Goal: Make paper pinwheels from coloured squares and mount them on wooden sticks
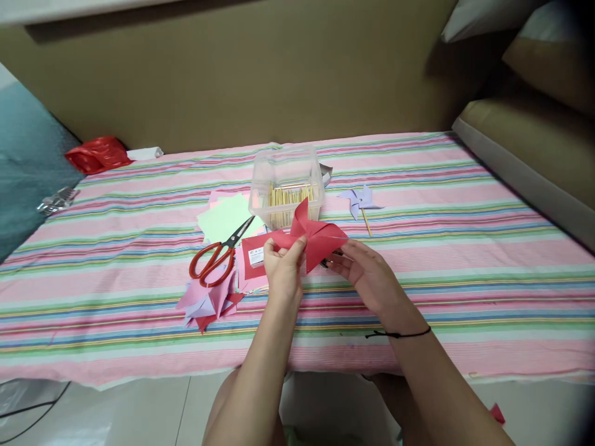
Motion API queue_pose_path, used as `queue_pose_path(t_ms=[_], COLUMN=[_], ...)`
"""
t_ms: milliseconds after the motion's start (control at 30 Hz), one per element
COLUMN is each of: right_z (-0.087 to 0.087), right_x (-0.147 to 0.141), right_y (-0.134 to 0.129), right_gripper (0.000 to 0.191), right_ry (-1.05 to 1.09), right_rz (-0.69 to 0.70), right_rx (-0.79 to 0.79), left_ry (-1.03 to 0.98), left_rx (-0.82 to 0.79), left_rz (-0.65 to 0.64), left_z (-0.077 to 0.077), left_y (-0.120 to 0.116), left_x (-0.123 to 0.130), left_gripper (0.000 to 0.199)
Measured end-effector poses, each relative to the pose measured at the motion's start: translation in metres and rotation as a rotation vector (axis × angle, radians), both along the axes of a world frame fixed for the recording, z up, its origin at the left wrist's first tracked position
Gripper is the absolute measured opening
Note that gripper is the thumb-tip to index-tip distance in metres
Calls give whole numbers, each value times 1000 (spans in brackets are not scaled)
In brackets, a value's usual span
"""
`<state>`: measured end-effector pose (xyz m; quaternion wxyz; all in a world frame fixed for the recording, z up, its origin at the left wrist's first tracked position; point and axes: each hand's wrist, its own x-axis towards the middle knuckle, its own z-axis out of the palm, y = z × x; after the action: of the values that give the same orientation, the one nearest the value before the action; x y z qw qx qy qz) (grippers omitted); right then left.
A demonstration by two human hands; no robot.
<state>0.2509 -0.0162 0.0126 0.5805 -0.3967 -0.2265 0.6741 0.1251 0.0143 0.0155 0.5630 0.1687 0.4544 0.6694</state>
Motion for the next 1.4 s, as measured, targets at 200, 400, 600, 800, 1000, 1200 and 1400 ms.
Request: queue_pose_path(t_ms=[200, 400, 600, 800, 1000, 1200, 1400], right_z=[0, -1, 0, -1, -2, 0, 1], right_x=[-4, -11, -13, -12, -13, -13, -11], right_y=[1, 1, 1, 1, 2, 1, 1], right_gripper=[13, 20, 28, 26, 27, 30, 32], right_ry=[8, -10, -3, -24, -35, -50, -50], right_rz=[4, -29, -80, -100, -161, -190, -215], right_rx=[9, -34, -33, -10, -27, -17, -45], left_ry=[-1, 27, 65, 93, 110, 113, 106], left_rx=[34, 53, 105, 129, 92, 82, 90], left_rz=[-10, -37, -105, -126, -108, -116, -144], left_z=[2, 3, 5, 3, 2, 4, 4], left_y=[-4, -9, -14, -16, -17, -18, -19], left_x=[5, 9, 13, 16, 18, 18, 18], left_gripper=[52, 54, 52, 51, 53, 52, 53])
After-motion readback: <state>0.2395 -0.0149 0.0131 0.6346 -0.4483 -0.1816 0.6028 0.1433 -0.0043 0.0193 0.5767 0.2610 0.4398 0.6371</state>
